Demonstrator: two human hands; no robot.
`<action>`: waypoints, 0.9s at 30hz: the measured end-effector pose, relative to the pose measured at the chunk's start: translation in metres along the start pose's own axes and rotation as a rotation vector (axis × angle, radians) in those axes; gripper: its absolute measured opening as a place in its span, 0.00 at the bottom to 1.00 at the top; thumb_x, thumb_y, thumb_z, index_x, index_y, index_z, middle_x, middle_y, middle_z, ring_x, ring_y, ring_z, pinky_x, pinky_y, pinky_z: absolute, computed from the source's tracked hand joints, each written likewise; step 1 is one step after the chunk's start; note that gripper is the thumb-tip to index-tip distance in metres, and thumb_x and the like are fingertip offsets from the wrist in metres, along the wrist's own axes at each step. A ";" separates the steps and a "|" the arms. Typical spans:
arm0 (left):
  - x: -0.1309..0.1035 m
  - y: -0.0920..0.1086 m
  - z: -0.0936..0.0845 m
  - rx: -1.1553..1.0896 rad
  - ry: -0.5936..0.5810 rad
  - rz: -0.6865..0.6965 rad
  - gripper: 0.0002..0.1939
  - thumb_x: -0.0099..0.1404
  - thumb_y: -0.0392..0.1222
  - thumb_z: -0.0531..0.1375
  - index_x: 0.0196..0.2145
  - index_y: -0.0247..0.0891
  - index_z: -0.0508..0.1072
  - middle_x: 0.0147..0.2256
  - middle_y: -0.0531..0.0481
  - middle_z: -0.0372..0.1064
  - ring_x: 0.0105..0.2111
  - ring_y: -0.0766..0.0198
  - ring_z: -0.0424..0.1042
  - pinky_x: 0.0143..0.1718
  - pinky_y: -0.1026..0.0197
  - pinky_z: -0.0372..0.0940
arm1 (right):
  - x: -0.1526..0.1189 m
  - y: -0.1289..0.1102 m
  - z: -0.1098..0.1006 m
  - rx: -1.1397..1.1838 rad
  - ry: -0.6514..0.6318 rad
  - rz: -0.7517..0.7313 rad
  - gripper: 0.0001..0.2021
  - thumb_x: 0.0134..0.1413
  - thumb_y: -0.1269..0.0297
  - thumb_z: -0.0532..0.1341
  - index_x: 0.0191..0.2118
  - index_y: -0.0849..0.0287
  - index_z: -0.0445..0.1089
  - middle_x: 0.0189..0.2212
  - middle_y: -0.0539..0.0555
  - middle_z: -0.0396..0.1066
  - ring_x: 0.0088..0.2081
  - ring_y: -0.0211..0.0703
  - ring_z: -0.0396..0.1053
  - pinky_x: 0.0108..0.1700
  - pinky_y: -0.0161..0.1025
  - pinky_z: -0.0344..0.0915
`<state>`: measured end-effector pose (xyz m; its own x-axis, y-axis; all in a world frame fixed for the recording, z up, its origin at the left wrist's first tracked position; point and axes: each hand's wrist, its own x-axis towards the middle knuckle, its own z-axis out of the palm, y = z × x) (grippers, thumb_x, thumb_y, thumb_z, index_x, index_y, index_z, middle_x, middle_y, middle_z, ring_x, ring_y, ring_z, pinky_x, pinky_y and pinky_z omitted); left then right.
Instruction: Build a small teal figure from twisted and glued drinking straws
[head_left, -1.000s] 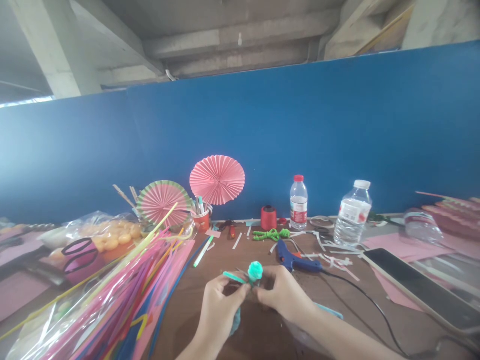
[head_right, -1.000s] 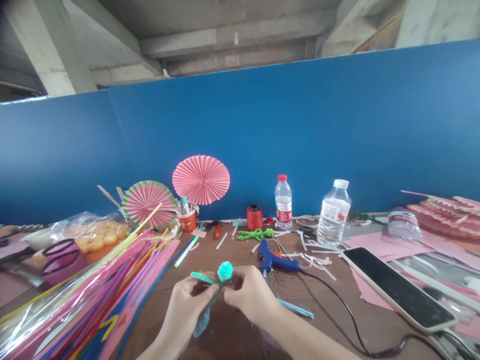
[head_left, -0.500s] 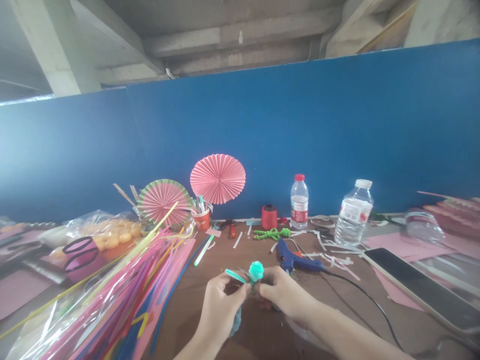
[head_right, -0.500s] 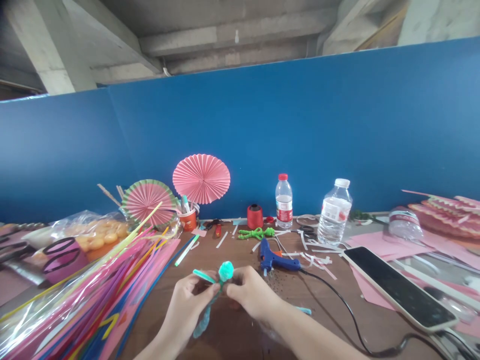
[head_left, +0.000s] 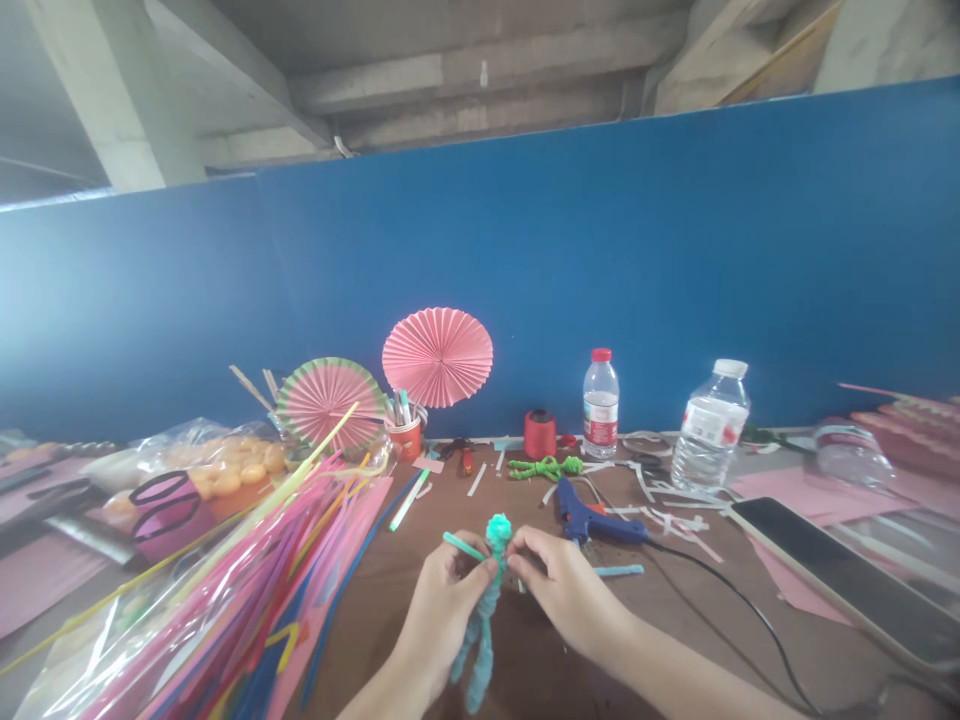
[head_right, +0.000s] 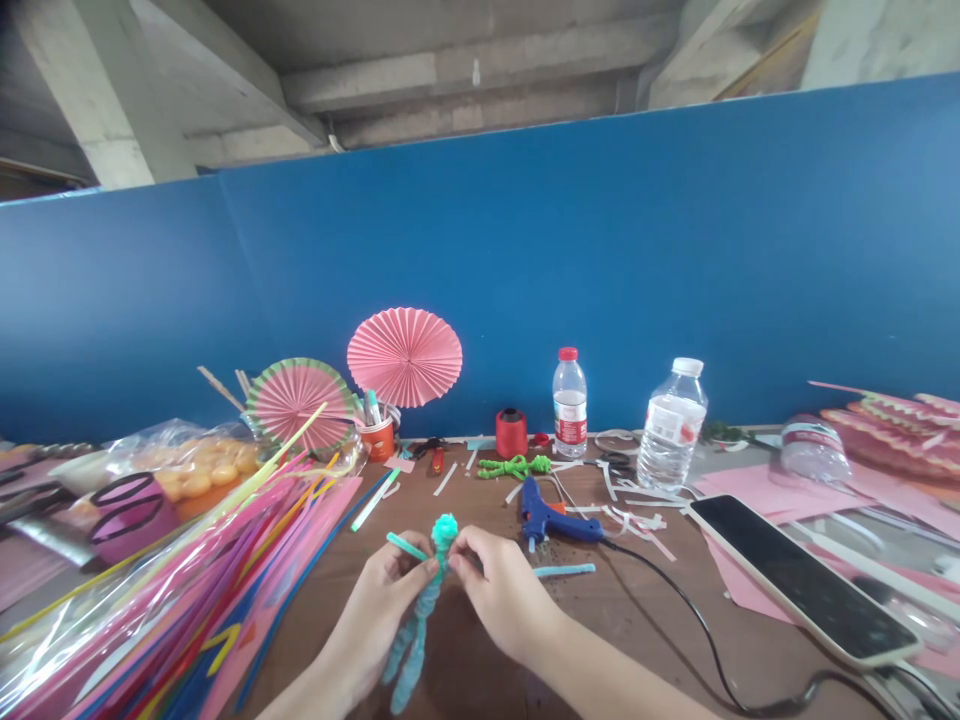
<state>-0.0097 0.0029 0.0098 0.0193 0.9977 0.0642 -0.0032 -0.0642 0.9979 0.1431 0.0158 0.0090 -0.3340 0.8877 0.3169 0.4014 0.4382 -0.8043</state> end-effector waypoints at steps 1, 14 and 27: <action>0.000 0.000 0.000 0.002 -0.014 -0.012 0.05 0.54 0.38 0.59 0.26 0.35 0.67 0.21 0.55 0.60 0.22 0.71 0.58 0.23 0.70 0.55 | 0.000 0.002 0.000 -0.007 0.001 -0.001 0.07 0.54 0.69 0.51 0.26 0.58 0.61 0.21 0.45 0.60 0.25 0.34 0.58 0.28 0.30 0.53; -0.002 -0.002 0.003 -0.456 -0.104 -0.274 0.10 0.51 0.36 0.61 0.20 0.35 0.61 0.16 0.58 0.55 0.16 0.74 0.55 0.19 0.71 0.52 | -0.004 0.012 0.000 -0.312 0.128 -0.523 0.08 0.56 0.73 0.50 0.35 0.58 0.64 0.33 0.54 0.67 0.36 0.41 0.63 0.40 0.40 0.61; -0.003 -0.003 0.003 -0.554 -0.081 -0.295 0.10 0.49 0.33 0.63 0.18 0.33 0.63 0.15 0.58 0.55 0.16 0.75 0.55 0.18 0.72 0.52 | -0.006 0.013 -0.002 -0.490 0.237 -0.699 0.07 0.52 0.73 0.55 0.37 0.59 0.66 0.31 0.53 0.70 0.33 0.39 0.66 0.47 0.44 0.61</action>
<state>-0.0063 0.0004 0.0063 0.1744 0.9658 -0.1921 -0.5030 0.2551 0.8258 0.1515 0.0163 -0.0022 -0.4760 0.3764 0.7948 0.5100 0.8544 -0.0992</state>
